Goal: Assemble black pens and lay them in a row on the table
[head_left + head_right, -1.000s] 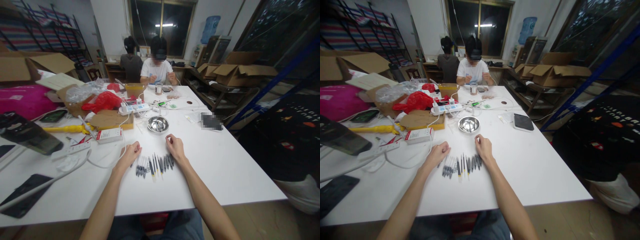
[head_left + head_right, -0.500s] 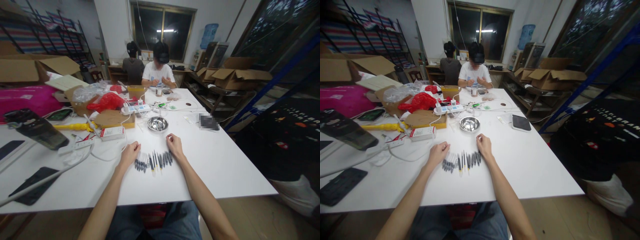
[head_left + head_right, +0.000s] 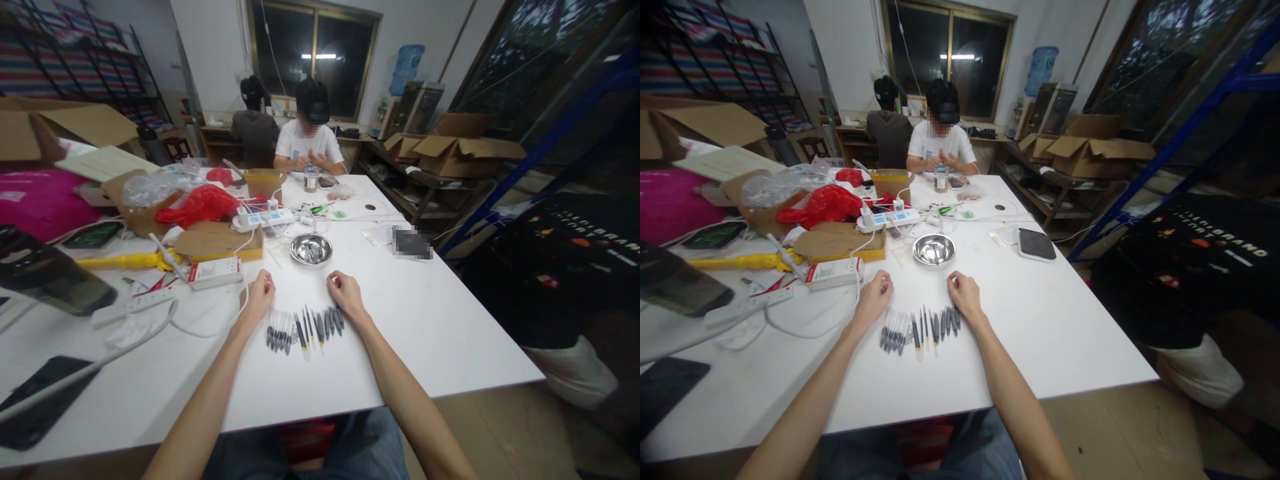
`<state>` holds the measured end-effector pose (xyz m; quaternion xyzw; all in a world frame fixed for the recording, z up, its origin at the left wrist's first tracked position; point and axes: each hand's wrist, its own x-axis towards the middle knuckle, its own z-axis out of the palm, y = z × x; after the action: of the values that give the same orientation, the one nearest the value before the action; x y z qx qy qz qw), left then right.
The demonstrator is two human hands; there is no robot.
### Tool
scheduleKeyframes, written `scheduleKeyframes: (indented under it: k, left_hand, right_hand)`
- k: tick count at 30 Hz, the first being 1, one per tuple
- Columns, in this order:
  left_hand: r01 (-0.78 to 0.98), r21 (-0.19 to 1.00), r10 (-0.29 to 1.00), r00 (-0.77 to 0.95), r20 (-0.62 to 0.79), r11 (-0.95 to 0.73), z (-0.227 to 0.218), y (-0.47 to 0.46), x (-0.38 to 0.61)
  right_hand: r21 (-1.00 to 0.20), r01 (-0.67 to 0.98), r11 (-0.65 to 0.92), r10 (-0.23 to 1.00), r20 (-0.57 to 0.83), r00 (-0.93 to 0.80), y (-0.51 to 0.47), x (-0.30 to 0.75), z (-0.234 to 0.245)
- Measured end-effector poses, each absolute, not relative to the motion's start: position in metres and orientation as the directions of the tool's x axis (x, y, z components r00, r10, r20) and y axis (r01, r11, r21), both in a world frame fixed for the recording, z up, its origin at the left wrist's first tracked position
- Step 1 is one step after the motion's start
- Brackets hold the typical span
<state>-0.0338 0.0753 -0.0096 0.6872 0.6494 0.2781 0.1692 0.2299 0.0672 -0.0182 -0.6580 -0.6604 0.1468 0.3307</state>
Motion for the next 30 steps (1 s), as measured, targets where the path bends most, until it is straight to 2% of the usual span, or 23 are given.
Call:
scheduleKeyframes:
  k: [6, 14, 26, 30]
  left_hand:
    - [0.876, 0.464, 0.984, 0.061, 0.167, -0.133, -0.018, 0.076, -0.035]
    - [0.901, 0.414, 0.986, 0.078, 0.145, -0.132, -0.012, 0.075, -0.034]
    - [0.812, 0.543, 0.973, 0.126, 0.193, -0.213, -0.015, 0.063, -0.039]
    - [0.744, 0.624, 0.969, 0.139, 0.204, -0.238, -0.014, 0.057, -0.041]
  right_hand:
    - [-0.603, 0.793, 0.087, 0.973, 0.221, 0.061, 0.068, 0.230, -0.017]
    - [-0.566, 0.821, 0.075, 0.980, 0.193, 0.043, 0.068, 0.229, -0.015]
    - [-0.525, 0.846, 0.098, 0.982, 0.188, 0.003, 0.067, 0.228, -0.016]
    - [-0.511, 0.855, 0.092, 0.983, 0.181, 0.002, 0.066, 0.228, -0.016]
